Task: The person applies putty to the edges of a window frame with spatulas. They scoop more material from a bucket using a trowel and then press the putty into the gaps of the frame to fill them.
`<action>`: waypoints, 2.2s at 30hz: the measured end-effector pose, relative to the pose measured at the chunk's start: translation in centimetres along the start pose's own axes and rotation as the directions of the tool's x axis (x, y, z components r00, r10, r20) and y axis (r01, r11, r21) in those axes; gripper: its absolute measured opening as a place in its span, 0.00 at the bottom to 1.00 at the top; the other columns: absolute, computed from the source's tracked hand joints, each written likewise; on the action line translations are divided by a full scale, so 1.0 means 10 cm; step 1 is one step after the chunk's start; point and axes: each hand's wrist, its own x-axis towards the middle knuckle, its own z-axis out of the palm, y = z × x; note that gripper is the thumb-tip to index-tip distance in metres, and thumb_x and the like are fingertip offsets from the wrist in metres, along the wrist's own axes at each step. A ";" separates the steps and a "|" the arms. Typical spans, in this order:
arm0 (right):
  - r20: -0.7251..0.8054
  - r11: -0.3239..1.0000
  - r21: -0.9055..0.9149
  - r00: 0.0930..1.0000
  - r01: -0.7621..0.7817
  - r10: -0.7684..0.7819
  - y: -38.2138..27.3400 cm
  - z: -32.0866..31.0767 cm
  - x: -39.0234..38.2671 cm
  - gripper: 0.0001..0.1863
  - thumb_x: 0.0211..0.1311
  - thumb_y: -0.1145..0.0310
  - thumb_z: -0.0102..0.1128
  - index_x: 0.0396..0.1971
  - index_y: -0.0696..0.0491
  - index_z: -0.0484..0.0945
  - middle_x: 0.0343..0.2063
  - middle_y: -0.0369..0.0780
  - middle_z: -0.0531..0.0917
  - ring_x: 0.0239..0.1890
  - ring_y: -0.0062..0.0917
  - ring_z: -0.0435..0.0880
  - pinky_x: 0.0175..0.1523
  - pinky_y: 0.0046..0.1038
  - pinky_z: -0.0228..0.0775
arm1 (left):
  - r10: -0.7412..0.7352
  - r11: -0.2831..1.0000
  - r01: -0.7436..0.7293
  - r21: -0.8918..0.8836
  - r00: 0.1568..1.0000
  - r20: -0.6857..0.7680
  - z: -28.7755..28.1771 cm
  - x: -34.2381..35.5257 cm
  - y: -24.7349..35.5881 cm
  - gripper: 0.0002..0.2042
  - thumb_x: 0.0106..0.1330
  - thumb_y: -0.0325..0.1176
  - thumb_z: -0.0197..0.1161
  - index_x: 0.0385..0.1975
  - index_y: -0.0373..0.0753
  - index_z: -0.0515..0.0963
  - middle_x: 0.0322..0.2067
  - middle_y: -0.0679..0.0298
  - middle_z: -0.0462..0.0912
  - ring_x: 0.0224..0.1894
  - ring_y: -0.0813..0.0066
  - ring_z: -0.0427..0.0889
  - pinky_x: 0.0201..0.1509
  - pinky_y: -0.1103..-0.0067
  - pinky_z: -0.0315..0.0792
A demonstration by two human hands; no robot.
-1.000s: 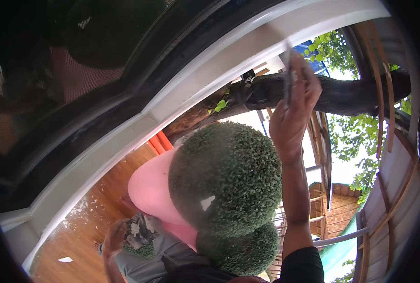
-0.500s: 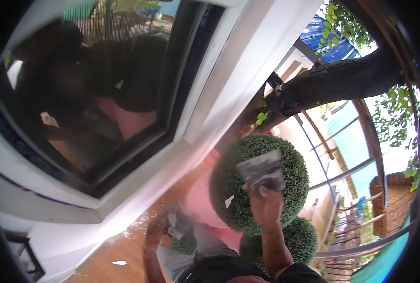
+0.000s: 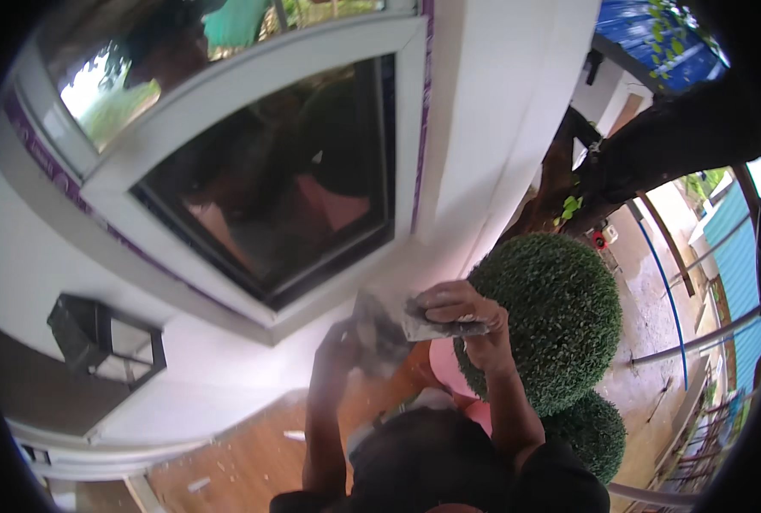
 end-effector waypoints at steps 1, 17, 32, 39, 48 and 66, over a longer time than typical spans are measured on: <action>0.031 0.998 -0.030 0.998 0.049 -0.048 0.04 -0.02 0.00 0.18 0.68 0.58 0.58 0.33 0.59 0.86 0.42 0.43 0.86 0.53 0.38 0.80 0.58 0.39 0.72 | 0.019 0.997 -0.018 -0.078 1.000 0.006 0.12 -0.02 0.19 0.17 0.74 0.36 0.51 0.58 0.35 0.74 0.40 0.63 0.81 0.38 0.78 0.80 0.40 0.79 0.75; -0.202 0.886 0.085 0.863 -0.455 0.463 0.82 -0.05 -0.34 0.13 0.62 0.84 0.56 0.43 0.56 0.83 0.47 0.40 0.84 0.51 0.25 0.81 0.55 0.25 0.74 | 0.137 0.990 -0.138 0.002 0.985 -0.107 0.01 -0.25 0.23 0.18 0.73 0.35 0.51 0.57 0.33 0.75 0.44 0.61 0.81 0.40 0.75 0.80 0.42 0.80 0.74; 0.115 0.880 -0.433 0.956 -0.195 0.268 0.13 0.13 0.33 0.13 0.65 0.75 0.54 0.47 0.61 0.80 0.39 0.45 0.81 0.42 0.30 0.82 0.48 0.27 0.72 | 0.421 0.812 -0.311 0.494 0.898 -0.126 -0.27 -0.41 -0.15 0.18 0.78 0.40 0.49 0.58 0.33 0.71 0.35 0.62 0.81 0.28 0.77 0.80 0.29 0.81 0.74; 0.393 0.928 -0.035 0.849 -0.370 0.353 0.26 0.23 0.19 0.17 0.69 0.77 0.50 0.56 0.59 0.77 0.51 0.43 0.82 0.54 0.28 0.80 0.61 0.29 0.68 | 0.279 0.933 -0.255 0.252 0.958 -0.062 -0.33 -0.41 -0.24 0.19 0.77 0.40 0.51 0.57 0.30 0.70 0.34 0.59 0.80 0.28 0.74 0.80 0.27 0.80 0.75; 0.468 0.935 -0.335 0.842 -0.113 0.269 0.45 0.34 0.03 0.26 0.63 0.89 0.37 0.60 0.60 0.73 0.60 0.47 0.77 0.65 0.36 0.74 0.69 0.35 0.65 | 0.156 0.987 -0.148 0.056 0.970 -0.188 -0.30 -0.40 -0.11 0.17 0.75 0.35 0.51 0.56 0.31 0.72 0.37 0.59 0.81 0.31 0.74 0.81 0.31 0.80 0.74; 0.223 0.796 -0.601 0.941 -0.073 0.255 0.32 0.64 0.01 0.13 0.64 0.76 0.53 0.47 0.62 0.79 0.39 0.48 0.85 0.40 0.36 0.86 0.46 0.30 0.76 | 0.165 0.861 0.022 0.508 0.933 -0.320 -0.25 -0.47 -0.19 0.19 0.58 0.28 0.66 0.50 0.38 0.75 0.49 0.62 0.77 0.42 0.64 0.85 0.43 0.72 0.81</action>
